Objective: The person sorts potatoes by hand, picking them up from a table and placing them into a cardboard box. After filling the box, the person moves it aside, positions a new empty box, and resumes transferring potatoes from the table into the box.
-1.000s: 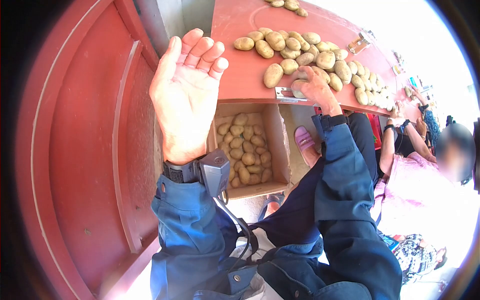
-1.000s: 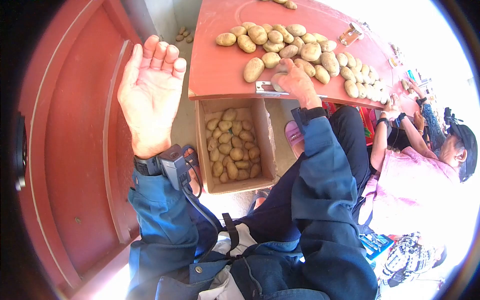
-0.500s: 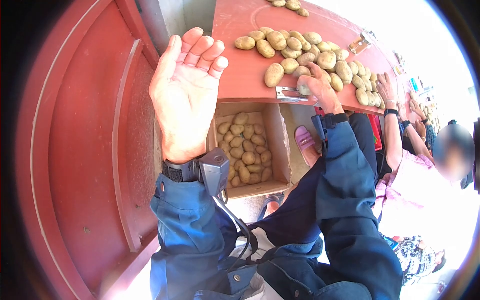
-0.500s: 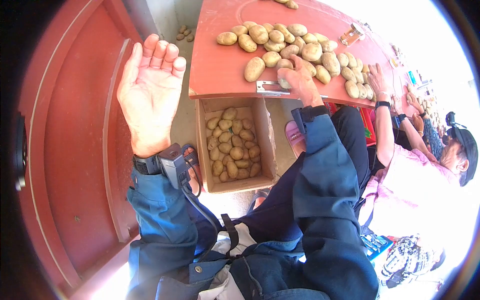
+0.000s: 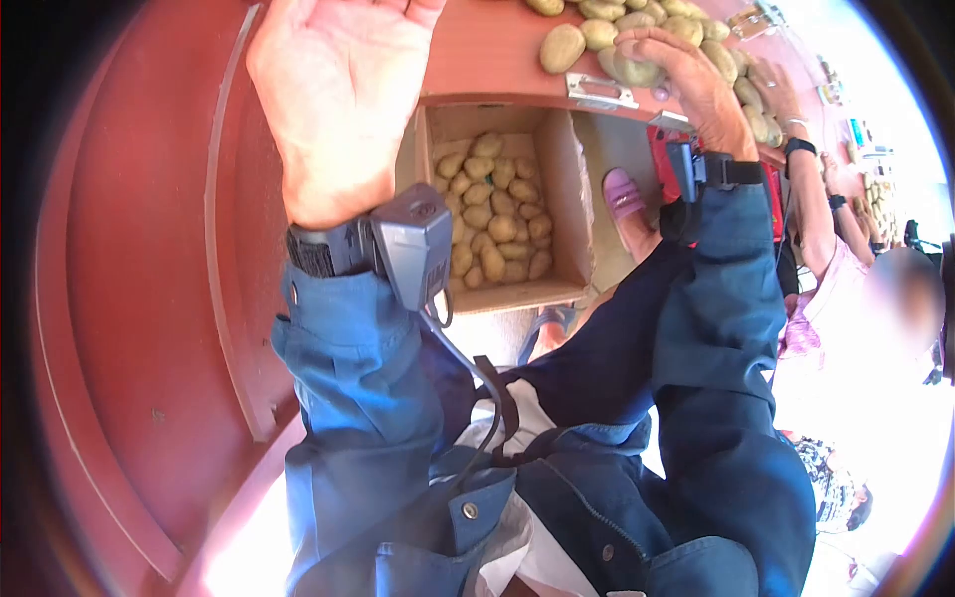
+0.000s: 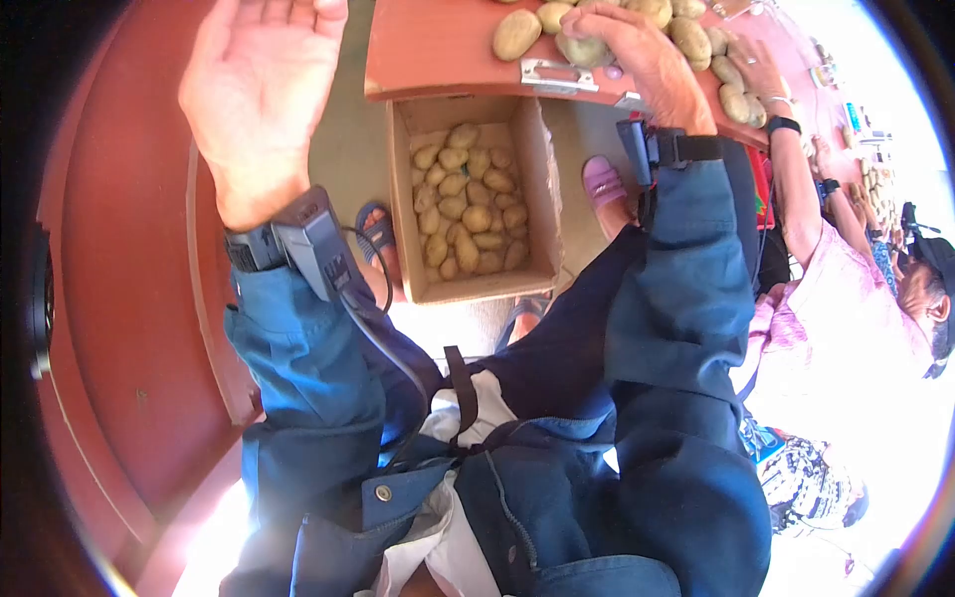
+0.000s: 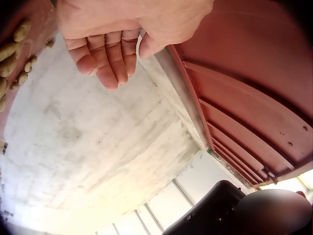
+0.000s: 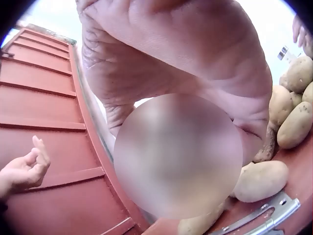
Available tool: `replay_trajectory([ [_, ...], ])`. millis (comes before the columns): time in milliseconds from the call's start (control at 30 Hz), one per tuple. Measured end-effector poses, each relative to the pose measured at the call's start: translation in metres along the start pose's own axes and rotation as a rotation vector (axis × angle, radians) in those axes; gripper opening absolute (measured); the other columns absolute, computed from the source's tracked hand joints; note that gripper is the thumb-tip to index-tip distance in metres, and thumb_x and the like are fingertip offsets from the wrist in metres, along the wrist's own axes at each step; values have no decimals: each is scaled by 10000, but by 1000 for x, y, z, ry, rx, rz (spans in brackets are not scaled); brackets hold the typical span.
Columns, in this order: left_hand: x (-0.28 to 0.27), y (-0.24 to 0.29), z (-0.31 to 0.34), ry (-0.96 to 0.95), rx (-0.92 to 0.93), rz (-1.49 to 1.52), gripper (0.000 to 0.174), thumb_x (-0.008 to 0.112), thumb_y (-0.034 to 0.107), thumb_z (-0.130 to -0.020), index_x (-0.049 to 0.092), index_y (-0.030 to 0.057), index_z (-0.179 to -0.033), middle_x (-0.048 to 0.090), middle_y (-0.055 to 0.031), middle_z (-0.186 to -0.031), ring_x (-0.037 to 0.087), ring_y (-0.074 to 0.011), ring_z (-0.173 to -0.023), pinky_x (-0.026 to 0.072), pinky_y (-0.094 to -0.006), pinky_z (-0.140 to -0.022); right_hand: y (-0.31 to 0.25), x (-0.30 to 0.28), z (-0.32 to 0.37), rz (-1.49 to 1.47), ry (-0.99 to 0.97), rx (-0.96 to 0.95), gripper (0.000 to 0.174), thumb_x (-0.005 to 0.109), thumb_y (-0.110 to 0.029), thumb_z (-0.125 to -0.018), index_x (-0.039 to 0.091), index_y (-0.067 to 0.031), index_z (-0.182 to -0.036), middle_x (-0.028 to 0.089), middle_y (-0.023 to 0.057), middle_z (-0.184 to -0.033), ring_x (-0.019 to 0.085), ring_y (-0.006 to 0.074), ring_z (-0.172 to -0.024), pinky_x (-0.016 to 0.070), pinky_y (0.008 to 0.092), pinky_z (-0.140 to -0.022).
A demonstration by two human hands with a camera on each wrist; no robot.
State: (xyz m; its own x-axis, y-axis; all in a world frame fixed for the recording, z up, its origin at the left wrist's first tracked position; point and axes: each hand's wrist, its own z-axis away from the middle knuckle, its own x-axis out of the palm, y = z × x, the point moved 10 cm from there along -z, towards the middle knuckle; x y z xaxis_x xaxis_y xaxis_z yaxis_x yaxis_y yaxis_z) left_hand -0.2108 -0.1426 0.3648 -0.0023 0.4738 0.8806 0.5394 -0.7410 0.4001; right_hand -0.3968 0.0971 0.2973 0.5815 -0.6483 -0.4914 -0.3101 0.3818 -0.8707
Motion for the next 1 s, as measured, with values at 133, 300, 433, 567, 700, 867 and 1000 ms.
replay_trajectory([
  [133,-2,-1,-1,23,-30,8,221,609,246,-1037,708,49,-1044,731,-69,-995,688,-204,-958,519,-355,-843,-1,28,7,-95,-112,163,301,667,-290,-920,711,-80,-1133,662,-49,-1043,560,41,-907,411,209,-697],
  [300,-1,-3,0,28,-40,6,224,611,252,-1037,706,49,-1038,728,-67,-994,686,-201,-953,517,-353,-842,-10,43,19,18,-171,234,323,679,-312,-922,697,-96,-1162,657,-61,-998,563,44,-909,393,210,-715],
  [433,0,-3,0,73,-25,-12,226,603,249,-1042,707,48,-1030,728,-68,-966,687,-201,-934,522,-349,-828,-14,68,17,138,-333,137,355,709,-433,-907,744,-172,-1145,700,-58,-1008,568,72,-899,466,281,-758],
  [567,1,-3,2,116,-19,-12,246,590,257,-1052,713,45,-1031,732,-71,-940,693,-209,-902,529,-350,-799,-9,102,29,130,-549,134,489,695,-525,-942,717,-141,-1245,706,-33,-1022,561,101,-847,474,258,-724],
  [700,3,-1,5,103,16,-33,253,587,260,-1054,715,42,-1036,734,-74,-939,695,-212,-902,530,-352,-802,12,62,7,137,-330,199,360,676,-389,-959,743,-75,-1122,716,3,-927,599,114,-758,500,285,-692],
  [867,0,2,3,46,-5,-4,256,586,246,-1048,707,21,-1072,731,-93,-971,681,-227,-954,515,-367,-842,45,-14,-11,276,274,134,258,728,-252,-909,734,-29,-1039,719,117,-877,687,156,-801,534,327,-686],
  [1000,-8,0,2,-21,-88,65,284,589,228,-1036,697,-18,-1130,729,-127,-1007,659,-255,-1008,489,-399,-889,56,-4,-18,600,270,95,384,767,-276,-871,691,-38,-1163,736,168,-995,715,291,-960,553,407,-825],
])
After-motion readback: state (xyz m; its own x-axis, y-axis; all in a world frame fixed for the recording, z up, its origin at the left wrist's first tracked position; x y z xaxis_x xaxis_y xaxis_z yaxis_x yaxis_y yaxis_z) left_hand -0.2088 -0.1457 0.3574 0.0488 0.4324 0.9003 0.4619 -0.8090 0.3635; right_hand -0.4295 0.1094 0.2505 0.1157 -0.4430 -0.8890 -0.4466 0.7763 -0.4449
